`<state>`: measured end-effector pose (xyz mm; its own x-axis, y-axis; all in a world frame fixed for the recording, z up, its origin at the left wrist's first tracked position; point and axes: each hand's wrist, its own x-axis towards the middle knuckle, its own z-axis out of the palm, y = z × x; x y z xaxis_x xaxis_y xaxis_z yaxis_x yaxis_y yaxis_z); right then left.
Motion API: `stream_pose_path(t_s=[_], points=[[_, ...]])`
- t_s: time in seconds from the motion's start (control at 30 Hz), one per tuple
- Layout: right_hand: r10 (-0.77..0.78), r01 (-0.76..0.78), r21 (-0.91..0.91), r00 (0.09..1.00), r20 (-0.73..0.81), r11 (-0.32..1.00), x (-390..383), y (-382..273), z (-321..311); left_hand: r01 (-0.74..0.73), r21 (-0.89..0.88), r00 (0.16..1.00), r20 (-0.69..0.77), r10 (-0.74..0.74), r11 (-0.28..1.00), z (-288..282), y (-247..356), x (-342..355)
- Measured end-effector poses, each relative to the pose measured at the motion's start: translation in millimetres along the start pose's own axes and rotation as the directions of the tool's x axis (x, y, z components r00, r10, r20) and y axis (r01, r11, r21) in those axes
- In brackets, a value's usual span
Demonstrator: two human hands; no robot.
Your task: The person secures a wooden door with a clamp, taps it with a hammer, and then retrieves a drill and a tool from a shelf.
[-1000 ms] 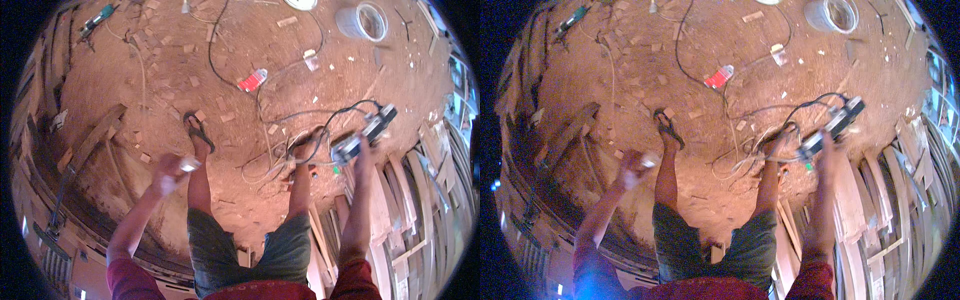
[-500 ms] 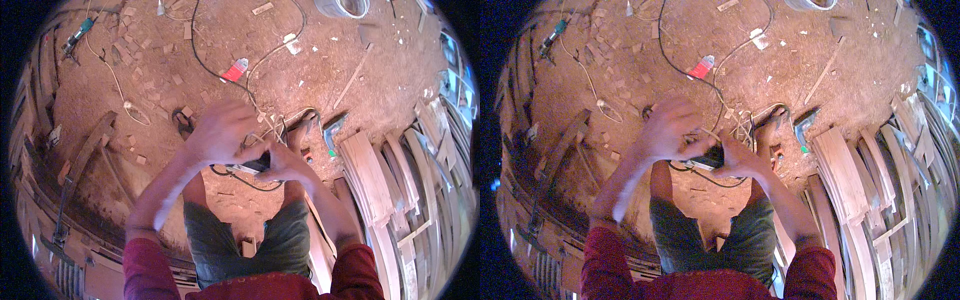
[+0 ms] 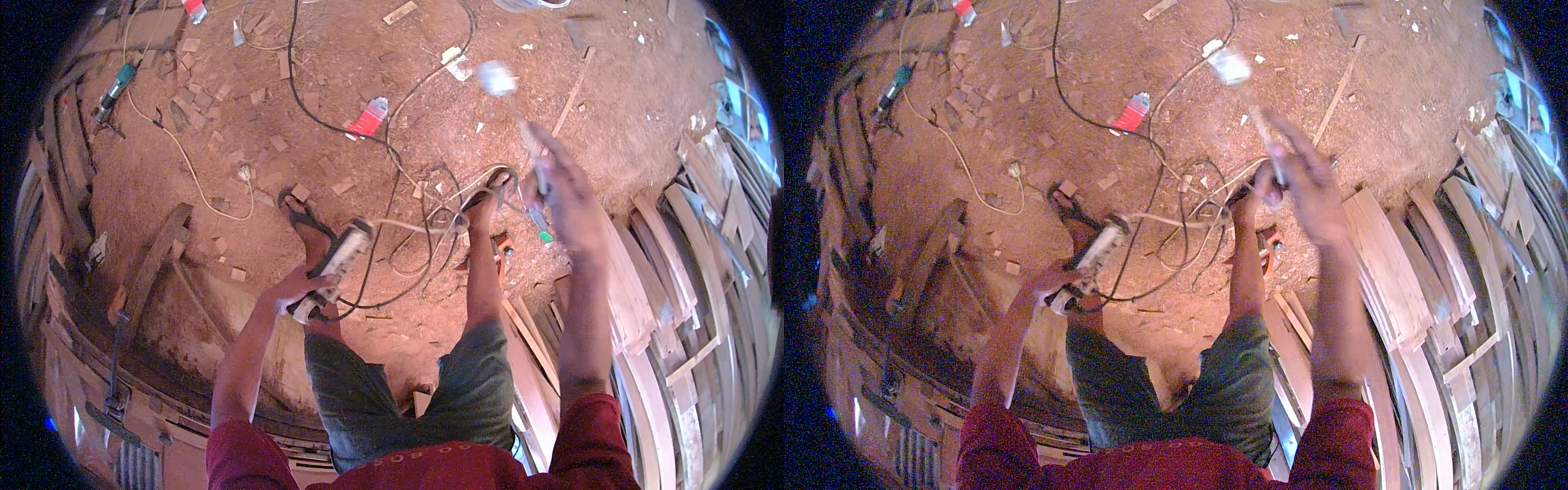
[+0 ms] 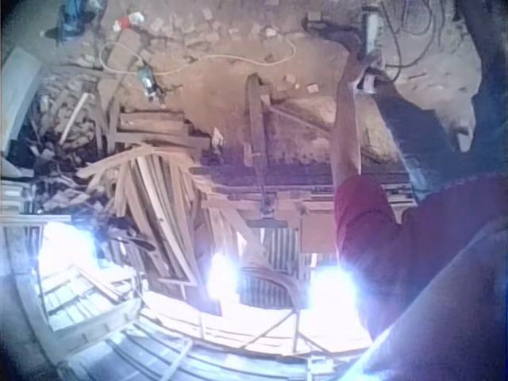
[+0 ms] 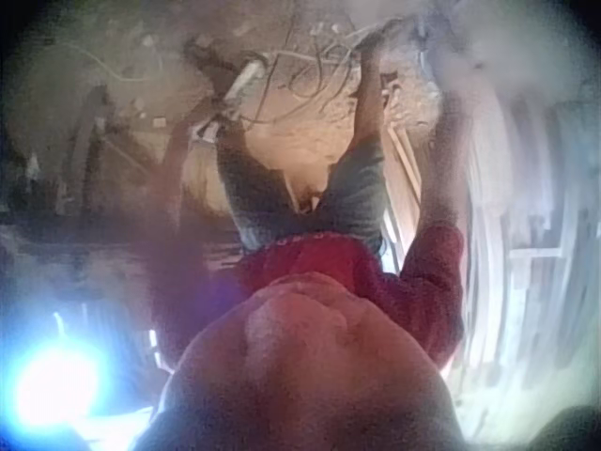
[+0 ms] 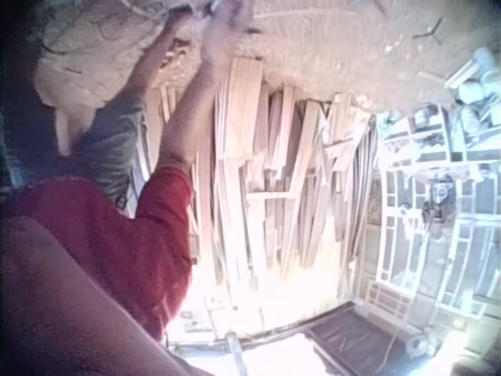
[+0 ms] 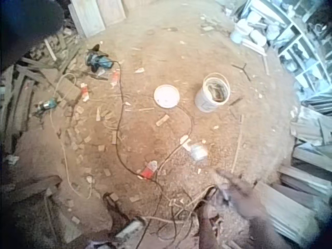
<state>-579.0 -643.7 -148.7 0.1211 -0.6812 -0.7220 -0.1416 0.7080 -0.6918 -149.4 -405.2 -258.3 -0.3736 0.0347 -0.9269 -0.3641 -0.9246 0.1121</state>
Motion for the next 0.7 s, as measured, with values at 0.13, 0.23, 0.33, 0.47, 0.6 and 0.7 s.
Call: stream_pose_path(t_s=[0.13,0.23,0.33,0.47,0.6,0.7], points=[[-0.146,0.144,-0.060,0.989,-0.031,0.988,-33,-60,-16,-0.074,-0.817,0.996,-0.090,0.000,0.572,32,-26,-31],[-0.237,0.227,-0.153,0.970,-0.051,0.962,-39,-72,-40,-0.303,-0.890,0.944,-0.329,-0.020,0.341,64,3,-32],[-0.123,0.117,-0.141,0.992,-0.029,0.983,-49,-80,-17,-0.482,-0.794,0.871,-0.482,0.101,0.371,70,19,-12],[-0.189,0.252,-0.235,0.947,0.260,0.939,-44,-57,40,-0.512,-0.415,0.803,-0.542,0.248,0.752,58,33,23],[-0.053,0.196,-0.307,0.908,0.417,0.932,-38,-6,98,-0.430,-0.529,0.900,-0.314,0.303,0.731,63,59,22],[0.122,0.209,-0.704,0.913,0.389,0.679,-41,-2,126,-0.405,-0.663,0.909,-0.219,0.355,0.629,64,47,34]])
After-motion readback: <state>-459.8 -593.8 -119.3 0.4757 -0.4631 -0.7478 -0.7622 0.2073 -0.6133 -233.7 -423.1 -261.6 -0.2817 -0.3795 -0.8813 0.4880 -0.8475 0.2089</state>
